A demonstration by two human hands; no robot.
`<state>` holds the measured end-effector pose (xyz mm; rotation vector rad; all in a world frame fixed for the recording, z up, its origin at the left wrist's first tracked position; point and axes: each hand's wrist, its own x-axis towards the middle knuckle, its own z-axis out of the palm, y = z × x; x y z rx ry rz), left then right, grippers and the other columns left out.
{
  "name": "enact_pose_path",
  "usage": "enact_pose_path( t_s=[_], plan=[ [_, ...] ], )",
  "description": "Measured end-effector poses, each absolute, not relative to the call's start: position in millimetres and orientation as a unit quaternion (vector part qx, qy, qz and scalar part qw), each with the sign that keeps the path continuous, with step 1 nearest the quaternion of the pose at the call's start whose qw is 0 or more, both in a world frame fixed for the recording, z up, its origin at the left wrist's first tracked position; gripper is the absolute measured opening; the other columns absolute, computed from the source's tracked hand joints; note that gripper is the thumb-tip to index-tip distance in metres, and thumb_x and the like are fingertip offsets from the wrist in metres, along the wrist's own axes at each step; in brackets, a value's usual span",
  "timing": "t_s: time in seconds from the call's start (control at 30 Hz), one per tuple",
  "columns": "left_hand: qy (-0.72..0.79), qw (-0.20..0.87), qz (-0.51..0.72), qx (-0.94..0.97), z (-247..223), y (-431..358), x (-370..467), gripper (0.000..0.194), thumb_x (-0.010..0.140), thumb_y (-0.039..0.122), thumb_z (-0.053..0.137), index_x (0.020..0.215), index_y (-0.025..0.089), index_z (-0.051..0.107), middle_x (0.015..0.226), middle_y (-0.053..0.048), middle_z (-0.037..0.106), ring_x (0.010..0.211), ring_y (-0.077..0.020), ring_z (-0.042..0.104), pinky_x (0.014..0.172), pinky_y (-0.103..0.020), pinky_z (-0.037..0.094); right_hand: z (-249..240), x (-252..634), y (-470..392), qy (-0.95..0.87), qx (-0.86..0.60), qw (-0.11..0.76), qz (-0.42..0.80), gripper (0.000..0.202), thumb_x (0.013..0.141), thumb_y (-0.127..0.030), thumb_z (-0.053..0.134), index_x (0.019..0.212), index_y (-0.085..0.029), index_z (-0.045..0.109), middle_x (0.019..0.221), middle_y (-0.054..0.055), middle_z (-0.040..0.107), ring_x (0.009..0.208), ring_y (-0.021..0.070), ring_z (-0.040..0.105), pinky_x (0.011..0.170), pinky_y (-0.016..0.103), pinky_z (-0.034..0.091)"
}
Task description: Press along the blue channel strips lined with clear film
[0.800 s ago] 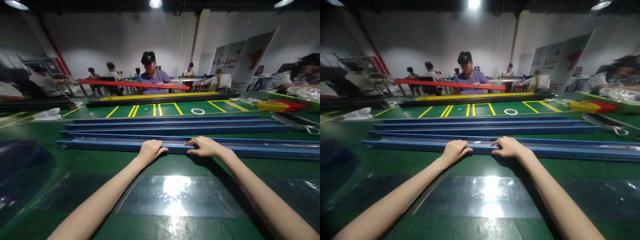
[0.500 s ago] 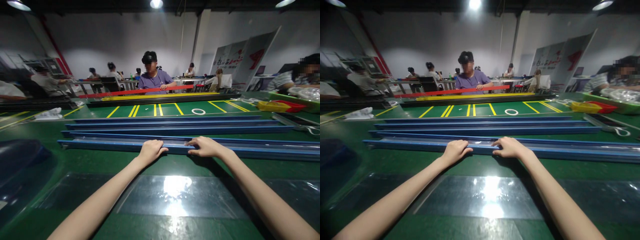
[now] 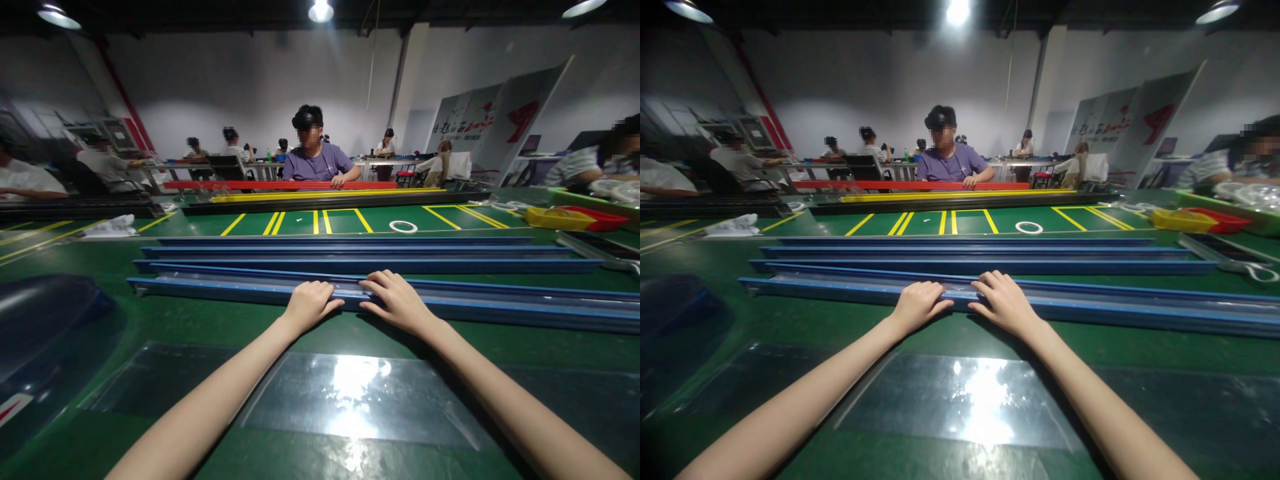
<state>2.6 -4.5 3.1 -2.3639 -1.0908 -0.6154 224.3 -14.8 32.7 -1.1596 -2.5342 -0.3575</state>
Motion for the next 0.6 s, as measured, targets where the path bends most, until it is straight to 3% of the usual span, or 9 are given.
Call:
enact_pose_path(
  t_s=[0.17,0.3,0.6],
  plan=[
    [-0.389,0.214,-0.233,-0.865,2.9,-4.6,3.3,0.036,0.086,0.046,0.036,0.078,0.016,0.054,0.071,-0.003,0.060,0.067,-0.0158,0.054,0.058,-0.026,0.034,18.0,216.4,-15.9,-0.847,-0.439,0.215,-0.209,0.043,0.085,-0.043,0.035,0.111,-0.013,0.054,0.104,0.012,0.056,0.093,0.0225,0.048,0.080,0.035,0.035],
    [-0.386,0.205,-0.237,-0.867,2.6,-4.4,3.7,0.035,0.085,0.046,0.037,0.081,0.016,0.055,0.074,-0.003,0.060,0.069,-0.0161,0.054,0.059,-0.027,0.035,16.4,217.8,-14.2,-0.836,-0.454,0.204,-0.233,0.049,0.084,-0.048,0.033,0.114,-0.012,0.051,0.109,0.013,0.056,0.098,0.0240,0.048,0.086,0.037,0.032],
    [-0.369,0.211,-0.257,-0.868,3.2,-5.1,2.6,0.033,0.087,0.041,0.034,0.080,0.016,0.054,0.073,-0.004,0.058,0.070,-0.0158,0.053,0.061,-0.027,0.038,19.3,221.8,-6.1,-0.846,-0.454,0.142,-0.241,0.056,0.084,-0.055,0.027,0.105,-0.011,0.054,0.095,0.014,0.063,0.085,0.0222,0.056,0.072,0.030,0.039]
  ],
)
